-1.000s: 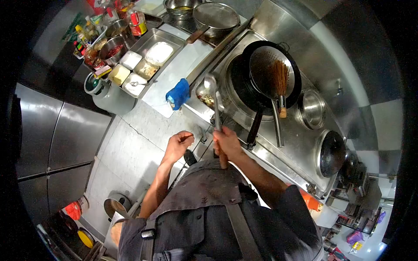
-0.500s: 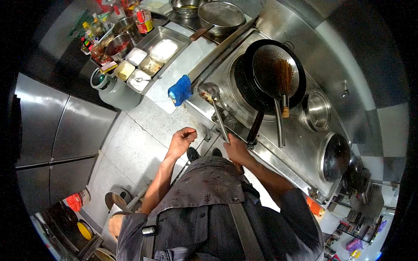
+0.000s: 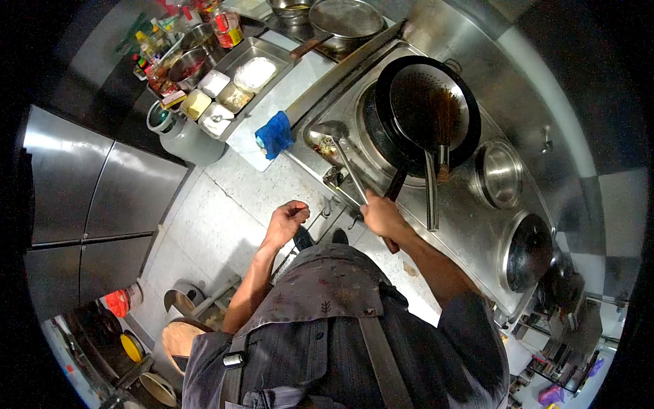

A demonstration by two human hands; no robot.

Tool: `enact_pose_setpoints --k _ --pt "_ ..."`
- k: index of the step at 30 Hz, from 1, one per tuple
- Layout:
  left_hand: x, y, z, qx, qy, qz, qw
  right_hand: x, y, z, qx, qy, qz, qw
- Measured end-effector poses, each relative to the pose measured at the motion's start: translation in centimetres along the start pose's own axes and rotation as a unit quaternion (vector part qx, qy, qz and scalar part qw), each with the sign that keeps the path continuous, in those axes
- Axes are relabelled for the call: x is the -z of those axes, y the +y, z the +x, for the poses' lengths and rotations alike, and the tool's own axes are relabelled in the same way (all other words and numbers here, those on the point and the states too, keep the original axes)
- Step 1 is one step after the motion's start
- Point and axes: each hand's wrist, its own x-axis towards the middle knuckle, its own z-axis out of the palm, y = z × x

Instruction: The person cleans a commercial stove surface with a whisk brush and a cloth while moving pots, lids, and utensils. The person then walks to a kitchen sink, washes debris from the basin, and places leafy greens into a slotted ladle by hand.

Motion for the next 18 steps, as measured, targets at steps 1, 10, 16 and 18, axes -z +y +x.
enact_pose_setpoints --k 1,10,16,18 --pt "-0.1 -0.3 0.0 -0.005 0.003 -0.006 1.000 -0.1 -0.4 -0.4 -0.012 -0.020 0.020 1.000" --pt "-0.9 -0.4 0.1 -0.004 0.003 -0.020 1.000 1.7 -1.2 -0.9 -0.051 -0.063 0.226 0.971" --pt "-0.5 0.0 0.0 0.006 0.013 -0.005 1.000 -3.4 -2.3 0.6 -0.068 -0.075 0.461 0.882" --pt "-0.3 -0.4 0.2 0.000 0.012 -0.001 1.000 -4.0 -3.0 0.5 -0.087 -0.093 0.500 0.857"
